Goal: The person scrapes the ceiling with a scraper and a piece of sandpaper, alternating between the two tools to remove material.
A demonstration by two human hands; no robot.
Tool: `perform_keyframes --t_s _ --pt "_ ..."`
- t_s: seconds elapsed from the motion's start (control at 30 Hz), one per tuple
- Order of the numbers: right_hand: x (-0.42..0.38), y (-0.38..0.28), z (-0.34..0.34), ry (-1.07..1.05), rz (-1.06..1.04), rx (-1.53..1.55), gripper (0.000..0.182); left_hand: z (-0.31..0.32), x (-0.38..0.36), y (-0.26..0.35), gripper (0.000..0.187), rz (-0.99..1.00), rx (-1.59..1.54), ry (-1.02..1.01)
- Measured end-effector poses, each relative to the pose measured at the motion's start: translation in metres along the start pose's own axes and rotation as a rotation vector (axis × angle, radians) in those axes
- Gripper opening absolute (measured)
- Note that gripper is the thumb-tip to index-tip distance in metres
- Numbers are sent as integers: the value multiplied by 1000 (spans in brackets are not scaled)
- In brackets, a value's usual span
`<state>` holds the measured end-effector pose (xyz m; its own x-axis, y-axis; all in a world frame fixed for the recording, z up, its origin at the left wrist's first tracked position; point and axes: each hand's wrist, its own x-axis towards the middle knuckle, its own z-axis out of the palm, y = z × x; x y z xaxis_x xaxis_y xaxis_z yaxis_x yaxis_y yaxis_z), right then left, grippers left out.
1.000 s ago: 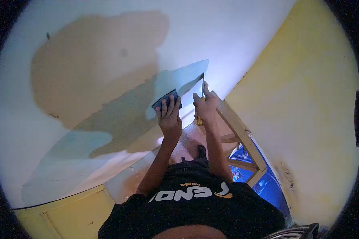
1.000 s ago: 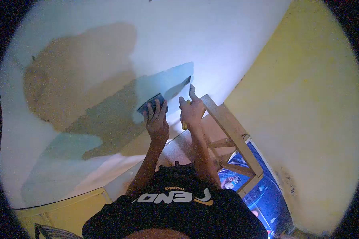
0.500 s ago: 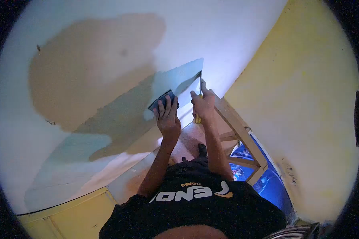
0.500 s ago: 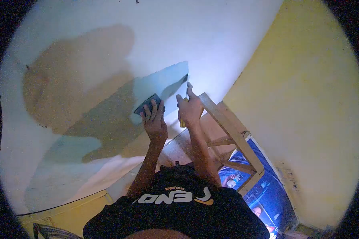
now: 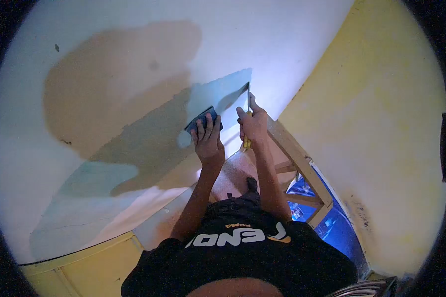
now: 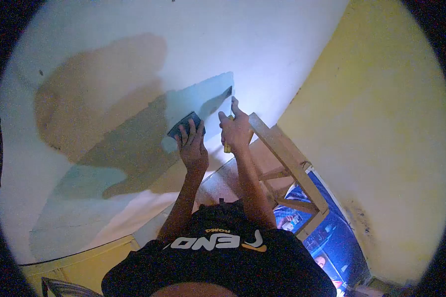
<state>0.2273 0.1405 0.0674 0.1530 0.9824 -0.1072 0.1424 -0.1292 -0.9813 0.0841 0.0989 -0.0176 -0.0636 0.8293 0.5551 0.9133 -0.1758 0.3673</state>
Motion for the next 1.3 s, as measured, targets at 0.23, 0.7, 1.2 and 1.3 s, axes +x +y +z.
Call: perform_keyframes --t_s 0.23,0.7,1.2,1.3 --pt "-7 5 9 -12 -108 66 66 -6 1 1 58 11 12 7" --pt "9 16 12 56 -119 67 68 -5 2 1 55 0 57 7" --pt "5 9 10 54 -178 3 64 -5 2 3 56 16 -3 38" --pt "14 18 5 88 -161 94 62 -6 -1 2 56 -1 0 0"
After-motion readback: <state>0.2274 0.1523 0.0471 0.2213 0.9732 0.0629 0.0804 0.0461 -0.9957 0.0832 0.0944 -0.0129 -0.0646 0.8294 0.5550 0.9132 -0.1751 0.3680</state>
